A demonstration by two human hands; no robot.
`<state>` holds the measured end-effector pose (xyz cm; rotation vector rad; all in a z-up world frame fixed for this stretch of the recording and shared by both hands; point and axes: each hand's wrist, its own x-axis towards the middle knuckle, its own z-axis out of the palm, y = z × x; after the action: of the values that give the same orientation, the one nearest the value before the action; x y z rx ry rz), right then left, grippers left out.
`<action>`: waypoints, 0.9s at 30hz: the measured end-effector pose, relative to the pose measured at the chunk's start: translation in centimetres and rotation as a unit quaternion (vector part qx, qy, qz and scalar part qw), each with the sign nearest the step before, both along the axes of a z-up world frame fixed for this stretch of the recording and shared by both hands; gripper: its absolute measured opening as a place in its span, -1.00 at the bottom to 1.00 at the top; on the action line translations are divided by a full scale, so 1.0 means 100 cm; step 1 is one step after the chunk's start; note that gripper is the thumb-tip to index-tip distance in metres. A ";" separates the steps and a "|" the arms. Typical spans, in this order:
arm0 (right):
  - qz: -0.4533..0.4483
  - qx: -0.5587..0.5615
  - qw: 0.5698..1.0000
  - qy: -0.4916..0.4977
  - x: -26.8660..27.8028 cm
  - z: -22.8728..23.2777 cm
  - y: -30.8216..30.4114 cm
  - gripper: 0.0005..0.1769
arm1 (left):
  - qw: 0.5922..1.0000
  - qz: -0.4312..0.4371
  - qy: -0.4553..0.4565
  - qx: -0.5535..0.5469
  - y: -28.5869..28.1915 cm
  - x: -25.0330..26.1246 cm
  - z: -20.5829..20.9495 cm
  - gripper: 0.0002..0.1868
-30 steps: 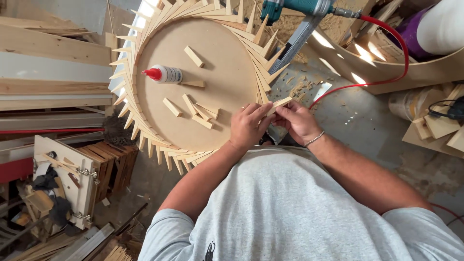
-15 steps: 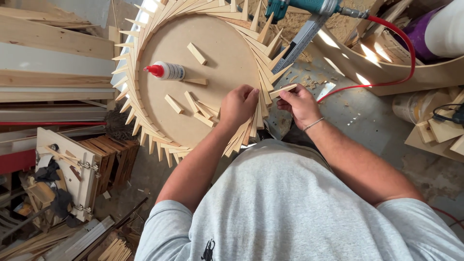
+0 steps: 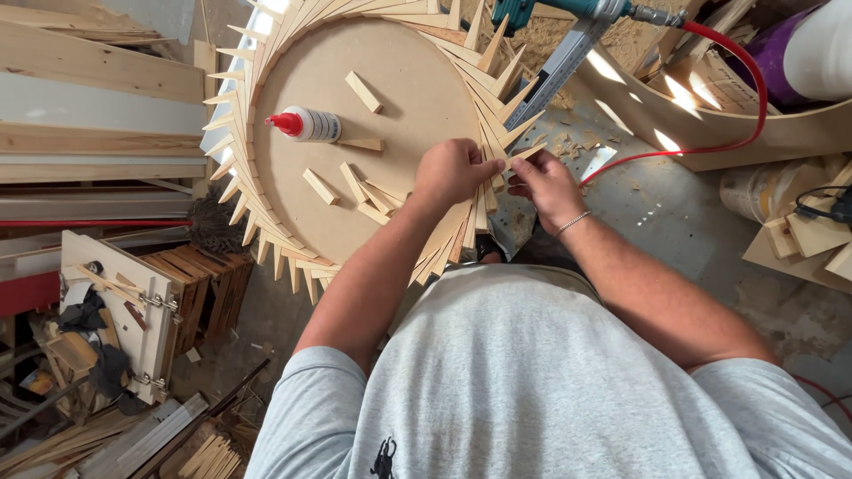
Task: Assemble a decorative wooden frame by gluing and nailing small wooden blocks to a circular base.
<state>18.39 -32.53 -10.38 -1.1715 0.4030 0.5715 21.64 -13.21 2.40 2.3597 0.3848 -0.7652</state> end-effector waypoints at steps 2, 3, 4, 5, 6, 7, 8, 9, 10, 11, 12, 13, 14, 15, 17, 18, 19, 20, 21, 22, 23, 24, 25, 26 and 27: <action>0.007 0.021 1.000 0.016 -0.001 0.003 0.007 -0.72 | 1.000 -0.013 0.000 0.001 0.000 0.003 -0.001 -0.53; 0.014 0.042 0.999 0.032 -0.001 0.004 0.011 -0.70 | 1.000 -0.025 -0.001 0.001 0.000 0.004 -0.002 -0.54; 0.013 0.043 0.999 0.032 -0.003 -0.005 0.012 -0.70 | 1.000 -0.026 -0.002 0.001 0.000 0.003 -0.008 -0.54; 0.001 0.050 0.998 0.024 -0.005 -0.013 0.013 -0.74 | 0.999 -0.046 -0.003 0.016 0.000 0.003 -0.015 -0.53; -0.010 0.057 0.998 0.016 -0.006 -0.022 0.014 -0.77 | 0.997 -0.066 -0.005 0.031 0.001 0.003 -0.021 -0.52; -0.009 0.058 0.998 0.016 -0.008 -0.032 0.015 -0.77 | 0.997 -0.065 -0.005 0.032 0.001 0.003 -0.023 -0.52; -0.014 0.068 0.998 0.009 -0.010 -0.042 0.016 -0.78 | 0.997 -0.069 -0.014 0.031 0.002 0.002 -0.025 -0.51; -0.021 0.077 0.997 0.002 -0.013 -0.052 0.017 -0.79 | 0.997 -0.075 -0.022 0.030 0.002 0.002 -0.028 -0.50; -0.022 0.077 0.997 0.003 -0.016 -0.048 0.019 -0.79 | 0.996 -0.076 -0.021 0.030 0.002 0.001 -0.029 -0.50; -0.035 0.079 0.996 0.003 -0.015 -0.043 0.021 -0.81 | 0.996 -0.080 -0.023 0.032 0.002 0.002 -0.029 -0.50; -0.047 0.080 0.996 0.003 -0.016 -0.039 0.024 -0.83 | 0.996 -0.085 -0.025 0.034 0.002 0.002 -0.030 -0.50; -0.046 0.080 0.996 0.002 -0.016 -0.040 0.024 -0.83 | 0.996 -0.083 -0.026 0.034 0.002 0.002 -0.031 -0.50; -0.062 0.087 0.994 0.004 -0.018 -0.041 0.025 -0.85 | 0.996 -0.083 -0.028 0.034 0.002 0.002 -0.032 -0.51; -0.078 0.095 0.992 0.006 -0.019 -0.042 0.025 -0.87 | 0.995 -0.083 -0.030 0.034 0.002 0.002 -0.033 -0.51; -0.063 0.089 0.994 0.011 -0.017 -0.032 0.023 -0.83 | 0.996 -0.084 -0.025 0.024 0.003 0.003 -0.023 -0.54; -0.050 0.083 0.995 0.017 -0.015 -0.026 0.022 -0.79 | 0.996 -0.087 -0.018 0.015 0.003 0.004 -0.018 -0.56; -0.052 0.083 0.995 0.014 -0.016 -0.033 0.019 -0.79 | 0.996 -0.089 -0.021 0.015 0.004 0.004 -0.021 -0.56; -0.029 0.084 0.996 0.016 -0.016 -0.041 0.015 -0.73 | 0.996 -0.090 -0.008 0.005 0.006 0.004 -0.023 -0.57; -0.005 0.085 0.996 0.016 -0.013 -0.048 0.012 -0.68 | 0.996 -0.090 0.003 -0.005 0.008 0.007 -0.025 -0.58; -0.006 0.086 0.996 0.010 -0.008 -0.036 0.013 -0.68 | 0.996 -0.092 -0.003 -0.004 0.009 0.010 -0.025 -0.58; -0.005 0.080 0.997 0.009 -0.009 -0.024 0.013 -0.67 | 0.997 -0.067 0.032 -0.030 0.009 0.008 -0.025 -0.64; -0.004 0.074 0.997 0.008 -0.009 -0.012 0.014 -0.66 | 0.995 -0.043 0.066 -0.056 0.010 0.007 -0.026 -0.64; -0.004 0.074 0.997 0.008 -0.010 -0.015 0.013 -0.66 | 0.995 -0.043 0.067 -0.056 0.010 0.008 -0.023 -0.64; 0.001 0.072 0.997 0.006 -0.010 -0.018 0.013 -0.64 | 0.994 -0.057 0.080 -0.048 0.011 0.009 -0.021 -0.64; 0.009 0.071 0.997 0.005 -0.010 -0.021 0.012 -0.62 | 0.992 -0.069 0.094 -0.041 0.012 0.010 -0.019 -0.64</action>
<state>17.39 -31.30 -12.45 -1.0379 0.3549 0.6108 22.64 -12.06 0.51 2.2624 0.2647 -1.0530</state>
